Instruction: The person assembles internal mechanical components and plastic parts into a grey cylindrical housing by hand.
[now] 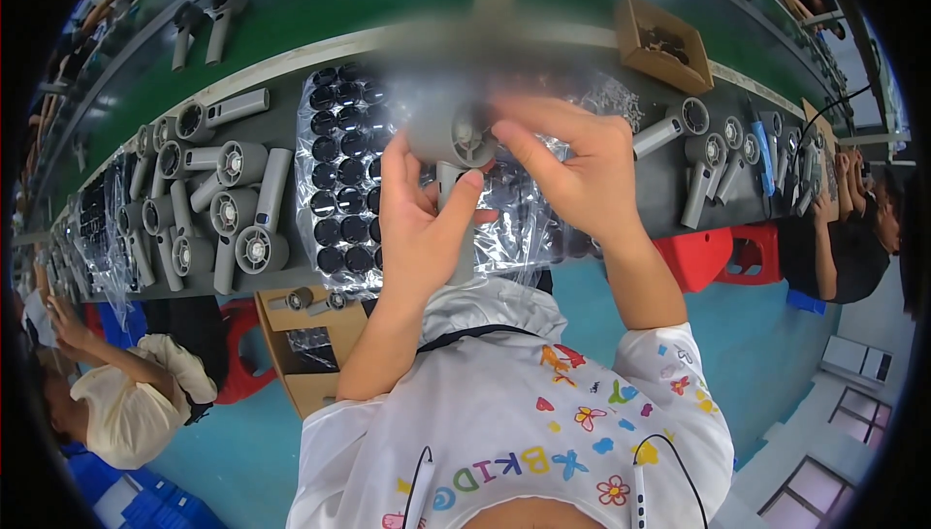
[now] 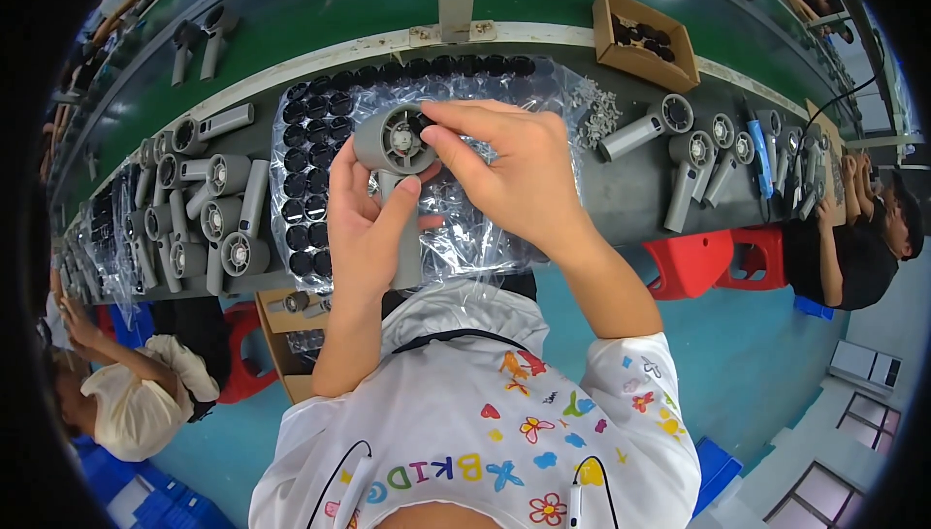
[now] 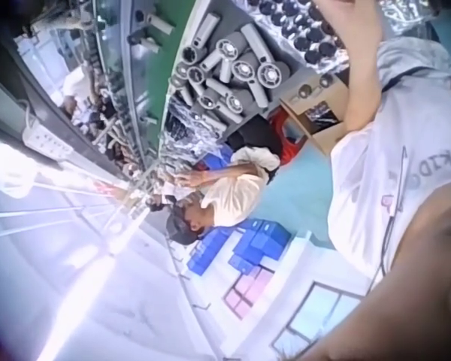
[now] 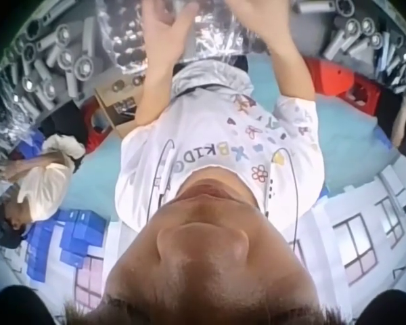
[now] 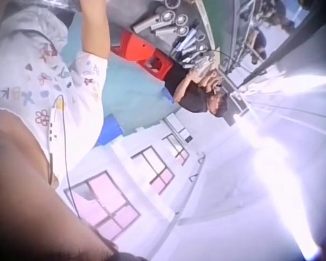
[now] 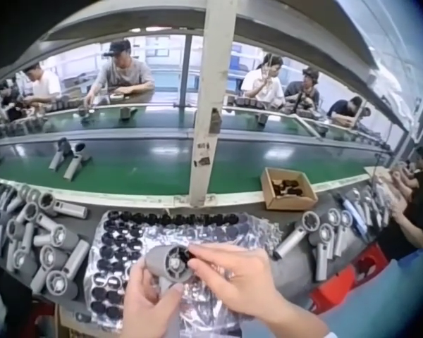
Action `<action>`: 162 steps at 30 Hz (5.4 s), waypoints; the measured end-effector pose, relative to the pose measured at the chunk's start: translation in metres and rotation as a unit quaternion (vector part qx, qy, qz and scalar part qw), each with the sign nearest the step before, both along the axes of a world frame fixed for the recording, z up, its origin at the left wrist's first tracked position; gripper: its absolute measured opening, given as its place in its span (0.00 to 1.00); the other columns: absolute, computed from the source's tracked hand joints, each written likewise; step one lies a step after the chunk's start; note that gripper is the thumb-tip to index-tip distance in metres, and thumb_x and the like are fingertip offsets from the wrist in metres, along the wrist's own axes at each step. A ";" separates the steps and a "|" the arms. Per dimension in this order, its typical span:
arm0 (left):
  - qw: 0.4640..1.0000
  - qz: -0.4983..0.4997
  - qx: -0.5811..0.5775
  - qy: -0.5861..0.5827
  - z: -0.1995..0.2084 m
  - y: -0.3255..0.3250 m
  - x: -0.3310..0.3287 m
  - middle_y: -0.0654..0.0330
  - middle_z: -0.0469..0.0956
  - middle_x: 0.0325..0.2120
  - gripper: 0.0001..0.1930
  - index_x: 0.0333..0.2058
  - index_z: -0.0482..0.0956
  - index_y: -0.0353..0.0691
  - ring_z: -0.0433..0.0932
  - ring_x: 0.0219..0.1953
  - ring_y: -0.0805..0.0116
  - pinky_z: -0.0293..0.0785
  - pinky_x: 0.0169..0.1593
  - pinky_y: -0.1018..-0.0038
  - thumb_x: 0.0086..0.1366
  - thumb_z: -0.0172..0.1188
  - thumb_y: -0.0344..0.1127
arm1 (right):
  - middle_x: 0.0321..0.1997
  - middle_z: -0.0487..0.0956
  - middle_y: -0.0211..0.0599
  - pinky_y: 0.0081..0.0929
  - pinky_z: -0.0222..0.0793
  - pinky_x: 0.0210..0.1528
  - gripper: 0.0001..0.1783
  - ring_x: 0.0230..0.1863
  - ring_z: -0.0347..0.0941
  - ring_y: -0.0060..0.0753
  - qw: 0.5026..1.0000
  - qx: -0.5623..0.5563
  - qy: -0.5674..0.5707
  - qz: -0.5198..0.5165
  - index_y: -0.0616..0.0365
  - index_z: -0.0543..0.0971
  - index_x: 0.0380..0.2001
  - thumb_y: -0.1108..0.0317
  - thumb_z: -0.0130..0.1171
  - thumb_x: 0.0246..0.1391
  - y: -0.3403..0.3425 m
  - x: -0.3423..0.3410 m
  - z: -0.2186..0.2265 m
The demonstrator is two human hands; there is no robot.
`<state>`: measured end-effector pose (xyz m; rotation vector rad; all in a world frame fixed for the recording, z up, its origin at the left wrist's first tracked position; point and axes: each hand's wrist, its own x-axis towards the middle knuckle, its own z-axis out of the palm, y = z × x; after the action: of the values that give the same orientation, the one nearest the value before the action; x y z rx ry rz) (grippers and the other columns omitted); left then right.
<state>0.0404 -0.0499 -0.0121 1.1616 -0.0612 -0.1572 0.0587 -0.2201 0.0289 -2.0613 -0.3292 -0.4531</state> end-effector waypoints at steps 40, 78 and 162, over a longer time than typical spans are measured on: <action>0.995 0.074 0.073 -0.016 -0.013 -0.006 0.001 0.49 0.66 0.64 0.31 0.67 0.55 0.32 0.74 0.60 0.58 0.79 0.52 0.70 0.68 0.57 0.21 | 0.49 0.86 0.31 0.65 0.60 0.69 0.17 0.59 0.79 0.45 0.992 -0.038 -0.116 -0.030 0.47 0.87 0.46 0.67 0.67 0.50 0.025 -0.001 -0.051; 0.998 -0.005 0.041 0.041 -0.019 0.018 0.007 0.55 0.77 0.45 0.20 0.56 0.64 0.33 0.83 0.39 0.70 0.85 0.34 0.72 0.70 0.60 0.31 | 0.46 0.87 0.43 0.56 0.65 0.67 0.22 0.52 0.83 0.45 0.992 -0.076 -0.098 0.039 0.58 0.84 0.51 0.77 0.65 0.50 0.020 -0.025 -0.017; 0.984 -0.020 0.112 -0.134 0.005 0.032 -0.009 0.51 0.79 0.36 0.23 0.57 0.70 0.33 0.78 0.22 0.70 0.75 0.19 0.77 0.72 0.50 0.46 | 0.52 0.79 0.39 0.31 0.77 0.54 0.41 0.52 0.79 0.31 0.867 0.290 0.314 0.257 0.66 0.72 0.64 0.78 0.77 0.46 0.021 -0.025 -0.002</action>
<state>0.0318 -0.0174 -0.0071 1.4023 -0.3125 -0.0424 0.0337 -0.1992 0.0265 -1.3456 -0.2825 0.4119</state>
